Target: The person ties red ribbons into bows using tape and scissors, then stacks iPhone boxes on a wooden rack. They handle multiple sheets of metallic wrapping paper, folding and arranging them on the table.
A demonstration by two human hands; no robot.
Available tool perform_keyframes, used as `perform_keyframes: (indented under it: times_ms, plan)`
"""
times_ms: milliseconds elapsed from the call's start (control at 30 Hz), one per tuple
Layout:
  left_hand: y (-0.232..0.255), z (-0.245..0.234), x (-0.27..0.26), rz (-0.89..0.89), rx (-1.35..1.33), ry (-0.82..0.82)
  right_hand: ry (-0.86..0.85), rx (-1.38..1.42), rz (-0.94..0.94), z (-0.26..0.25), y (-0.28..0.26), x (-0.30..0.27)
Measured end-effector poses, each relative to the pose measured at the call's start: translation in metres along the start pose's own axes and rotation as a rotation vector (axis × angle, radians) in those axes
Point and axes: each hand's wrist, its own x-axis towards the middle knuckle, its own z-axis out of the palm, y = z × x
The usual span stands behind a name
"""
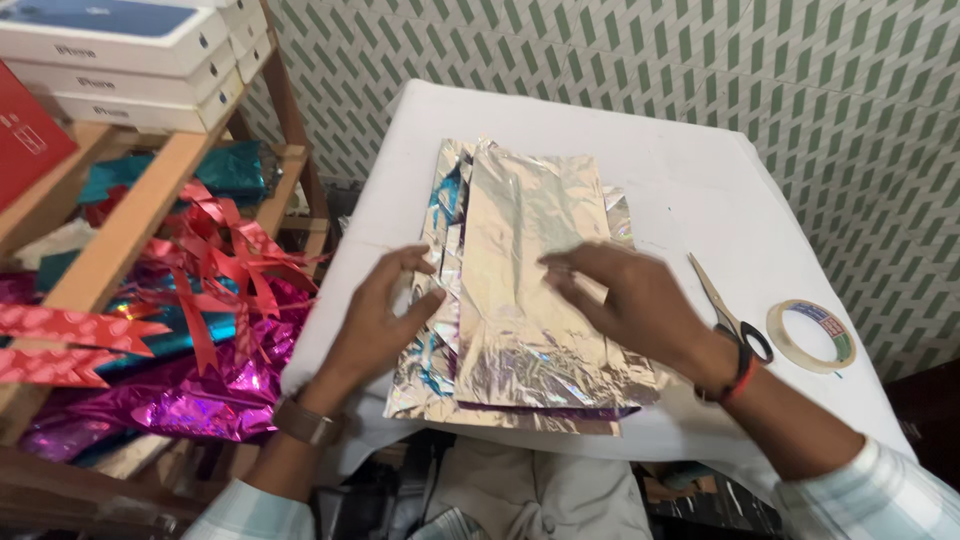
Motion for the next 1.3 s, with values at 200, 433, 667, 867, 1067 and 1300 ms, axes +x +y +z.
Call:
perform_keyframes:
  times_ms: [200, 433, 667, 867, 1067, 1300]
  plan:
    - [0.029, 0.028, 0.02, 0.13, 0.36, -0.266, -0.059, -0.066, -0.174, 0.046, 0.054, 0.005]
    - [0.013, 0.065, 0.026, 0.247, 0.74, -0.352, -0.237, -0.128, -0.01, 0.069, 0.055, -0.009]
    - [-0.01, 0.064, 0.021, 0.063, 0.779, -0.454, -0.312, -0.027, -0.117, 0.083, 0.059, 0.062]
    - [-0.005, 0.065, 0.02, 0.018, 0.806, -0.493, -0.329, -0.093, -0.124, 0.127, 0.095, 0.13]
    - [-0.009, 0.066, 0.02, 0.024, 0.792, -0.487, -0.323, -0.181, -0.022, 0.141, 0.152, 0.175]
    - [-0.007, 0.066, 0.018, 0.019, 0.769, -0.465, -0.177, -0.398, 0.097, 0.105, 0.156, 0.175]
